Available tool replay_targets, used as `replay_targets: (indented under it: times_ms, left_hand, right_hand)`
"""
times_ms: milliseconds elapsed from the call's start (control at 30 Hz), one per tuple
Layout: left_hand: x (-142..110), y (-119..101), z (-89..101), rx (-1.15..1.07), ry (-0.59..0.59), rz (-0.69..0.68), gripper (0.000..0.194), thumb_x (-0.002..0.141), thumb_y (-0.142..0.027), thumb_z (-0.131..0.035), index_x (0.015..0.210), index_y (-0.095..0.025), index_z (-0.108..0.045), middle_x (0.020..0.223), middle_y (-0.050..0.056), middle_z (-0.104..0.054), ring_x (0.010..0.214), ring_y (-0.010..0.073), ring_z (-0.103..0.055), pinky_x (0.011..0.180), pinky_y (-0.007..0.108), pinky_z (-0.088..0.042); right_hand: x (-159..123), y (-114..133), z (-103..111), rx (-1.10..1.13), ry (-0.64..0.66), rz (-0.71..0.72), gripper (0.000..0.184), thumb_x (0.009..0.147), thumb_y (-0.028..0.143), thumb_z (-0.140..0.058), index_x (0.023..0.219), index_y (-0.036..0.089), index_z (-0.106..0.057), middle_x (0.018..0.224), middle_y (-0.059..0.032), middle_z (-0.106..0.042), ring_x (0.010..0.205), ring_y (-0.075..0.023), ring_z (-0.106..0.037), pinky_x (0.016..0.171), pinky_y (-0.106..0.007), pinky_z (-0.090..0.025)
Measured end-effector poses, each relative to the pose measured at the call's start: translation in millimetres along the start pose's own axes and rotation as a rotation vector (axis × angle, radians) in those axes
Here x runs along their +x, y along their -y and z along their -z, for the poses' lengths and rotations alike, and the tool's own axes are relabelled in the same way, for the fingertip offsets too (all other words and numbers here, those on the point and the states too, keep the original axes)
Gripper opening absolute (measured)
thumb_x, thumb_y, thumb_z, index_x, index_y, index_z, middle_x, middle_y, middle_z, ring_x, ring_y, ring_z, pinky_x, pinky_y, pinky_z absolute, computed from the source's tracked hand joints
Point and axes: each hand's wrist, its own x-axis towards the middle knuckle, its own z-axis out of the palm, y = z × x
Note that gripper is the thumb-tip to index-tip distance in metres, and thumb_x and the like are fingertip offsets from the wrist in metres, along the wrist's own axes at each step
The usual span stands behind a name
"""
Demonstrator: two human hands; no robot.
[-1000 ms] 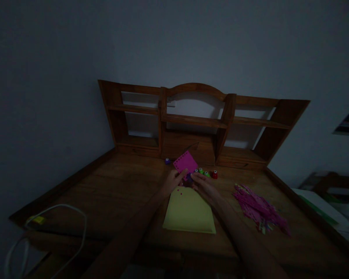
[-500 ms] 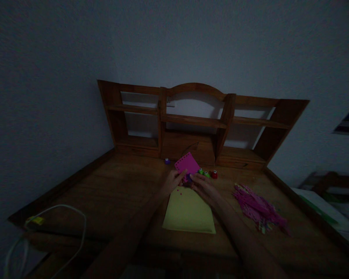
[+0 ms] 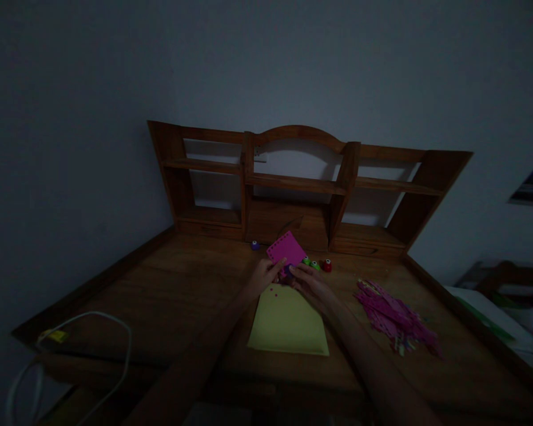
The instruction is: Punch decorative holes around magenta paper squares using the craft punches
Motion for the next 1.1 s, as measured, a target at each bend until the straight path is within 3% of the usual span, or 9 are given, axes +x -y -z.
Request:
replay_targets:
  times_ms: [467, 667, 1100]
  left_hand:
    - [1.1, 5.9, 0.6, 0.002, 0.038, -0.014, 0.055, 0.086, -0.058, -0.052, 0.060, -0.012, -0.064, 0.050, 0.002, -0.056, 0.045, 0.0112, -0.049, 0.047, 0.022, -0.033]
    - [0.4, 4.7, -0.1, 0.012, 0.080, -0.017, 0.057, 0.086, -0.060, -0.050, 0.059, -0.012, -0.065, 0.050, 0.003, -0.057, 0.045, 0.0111, -0.048, 0.048, 0.023, -0.034]
    - [-1.0, 0.0, -1.3, -0.008, 0.074, -0.002, 0.054, 0.085, -0.058, -0.053, 0.059, -0.011, -0.065, 0.051, 0.003, -0.058, 0.044, 0.0106, -0.048, 0.046, 0.022, -0.033]
  right_hand:
    - [2.7, -3.9, 2.8, 0.013, 0.012, 0.013, 0.028, 0.072, 0.031, -0.079, 0.095, 0.018, -0.070, 0.095, -0.0053, -0.069, 0.077, -0.0147, -0.063, 0.069, -0.026, -0.048]
    - [3.4, -2.5, 4.4, -0.014, 0.008, 0.023, 0.022, 0.072, 0.031, -0.079, 0.089, 0.018, -0.072, 0.084, -0.0033, -0.068, 0.064, -0.0108, -0.056, 0.055, -0.023, -0.040]
    - [-0.3, 7.5, -0.2, -0.072, -0.006, 0.025, 0.019, 0.070, 0.031, -0.080, 0.077, 0.016, -0.071, 0.070, -0.0020, -0.063, 0.055, -0.0093, -0.047, 0.050, -0.024, -0.031]
